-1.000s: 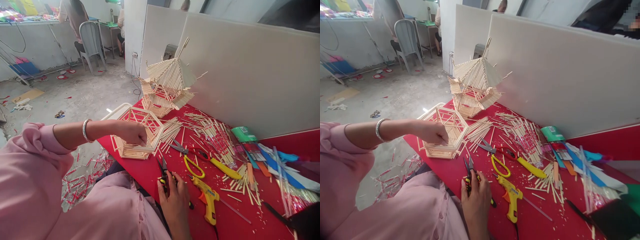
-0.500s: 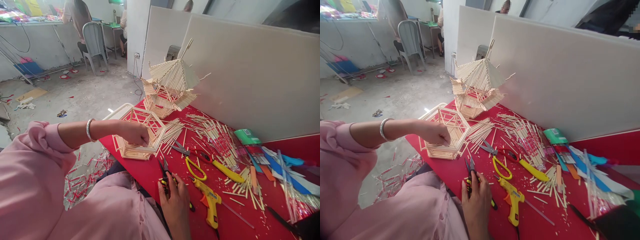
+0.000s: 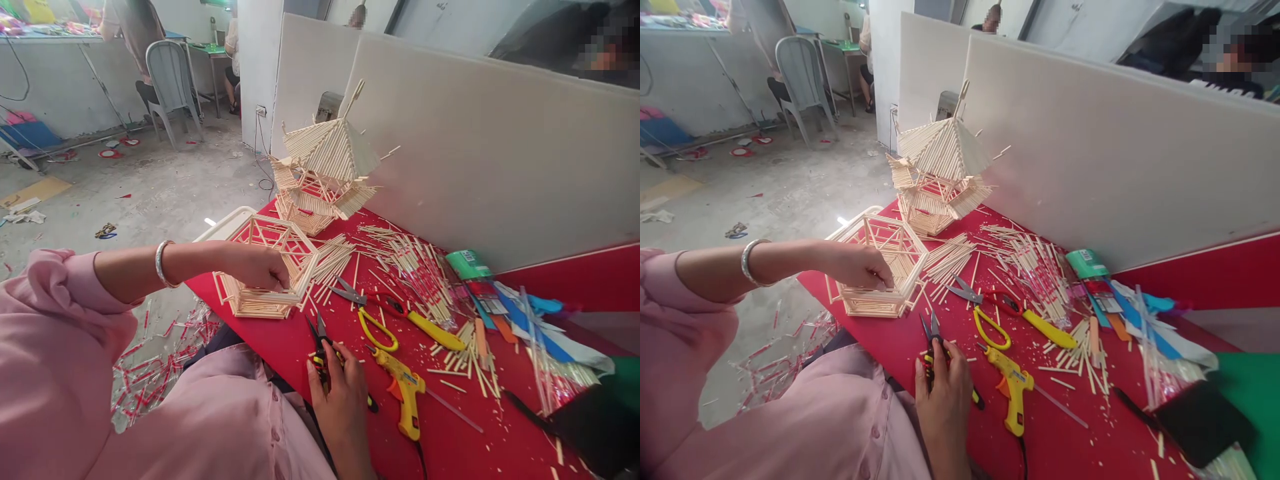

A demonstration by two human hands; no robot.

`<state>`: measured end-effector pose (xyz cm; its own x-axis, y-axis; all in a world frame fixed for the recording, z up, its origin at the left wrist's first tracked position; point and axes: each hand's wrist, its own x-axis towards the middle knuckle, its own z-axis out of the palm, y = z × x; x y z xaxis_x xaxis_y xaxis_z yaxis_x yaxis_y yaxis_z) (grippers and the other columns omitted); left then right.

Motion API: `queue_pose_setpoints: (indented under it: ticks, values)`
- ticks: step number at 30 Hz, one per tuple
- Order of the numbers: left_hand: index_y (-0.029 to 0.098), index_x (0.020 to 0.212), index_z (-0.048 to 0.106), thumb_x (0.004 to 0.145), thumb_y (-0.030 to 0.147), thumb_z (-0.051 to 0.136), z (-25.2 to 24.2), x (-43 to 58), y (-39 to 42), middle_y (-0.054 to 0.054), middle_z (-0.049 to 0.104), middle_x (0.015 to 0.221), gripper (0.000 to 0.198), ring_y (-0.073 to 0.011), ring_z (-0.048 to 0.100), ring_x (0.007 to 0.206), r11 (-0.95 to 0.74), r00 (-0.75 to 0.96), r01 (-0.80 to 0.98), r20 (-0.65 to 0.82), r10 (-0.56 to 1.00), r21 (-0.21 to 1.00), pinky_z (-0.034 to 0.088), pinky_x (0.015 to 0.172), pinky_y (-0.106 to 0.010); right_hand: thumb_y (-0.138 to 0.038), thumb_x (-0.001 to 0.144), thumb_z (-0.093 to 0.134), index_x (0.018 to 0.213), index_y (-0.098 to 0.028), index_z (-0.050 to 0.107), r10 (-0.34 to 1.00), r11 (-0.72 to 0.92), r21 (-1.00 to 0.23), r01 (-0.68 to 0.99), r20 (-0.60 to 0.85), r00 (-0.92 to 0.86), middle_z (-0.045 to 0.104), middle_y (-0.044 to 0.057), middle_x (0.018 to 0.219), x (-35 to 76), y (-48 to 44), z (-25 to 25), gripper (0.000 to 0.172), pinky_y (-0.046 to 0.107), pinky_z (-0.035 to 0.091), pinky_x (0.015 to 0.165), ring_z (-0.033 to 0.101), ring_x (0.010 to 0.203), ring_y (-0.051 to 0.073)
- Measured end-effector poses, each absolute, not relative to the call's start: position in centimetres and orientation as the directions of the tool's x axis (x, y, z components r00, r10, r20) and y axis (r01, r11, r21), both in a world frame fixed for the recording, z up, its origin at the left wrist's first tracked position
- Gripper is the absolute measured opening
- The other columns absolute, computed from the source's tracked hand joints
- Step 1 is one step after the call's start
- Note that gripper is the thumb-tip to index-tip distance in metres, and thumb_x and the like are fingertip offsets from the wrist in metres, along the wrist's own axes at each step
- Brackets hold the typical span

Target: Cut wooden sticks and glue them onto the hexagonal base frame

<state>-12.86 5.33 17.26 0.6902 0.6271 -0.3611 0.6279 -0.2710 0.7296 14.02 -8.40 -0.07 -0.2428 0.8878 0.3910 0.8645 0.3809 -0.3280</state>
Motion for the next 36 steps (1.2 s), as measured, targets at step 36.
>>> queue_pose_setpoints:
  ticks: [36]
  values:
    - [0.016, 0.08, 0.061, 0.07, 0.046, 0.078, 6.9, 1.8, -2.1, 0.001, 0.059, 0.069, 0.035, -0.0092, 0.054, 0.053, 0.363, 0.291, -0.404, -0.259, 0.921, 0.839, 0.042, 0.048, -0.02, -0.017, 0.076, 0.066, 0.136, -0.012, 0.05, 0.982, 0.178, -0.027, 0.984, -0.056, -0.179, 0.063, 0.018, 0.117, 21.8, 5.5, 6.3, 0.063, 0.04, 0.043, 0.089, 0.058, 0.107, 0.032]
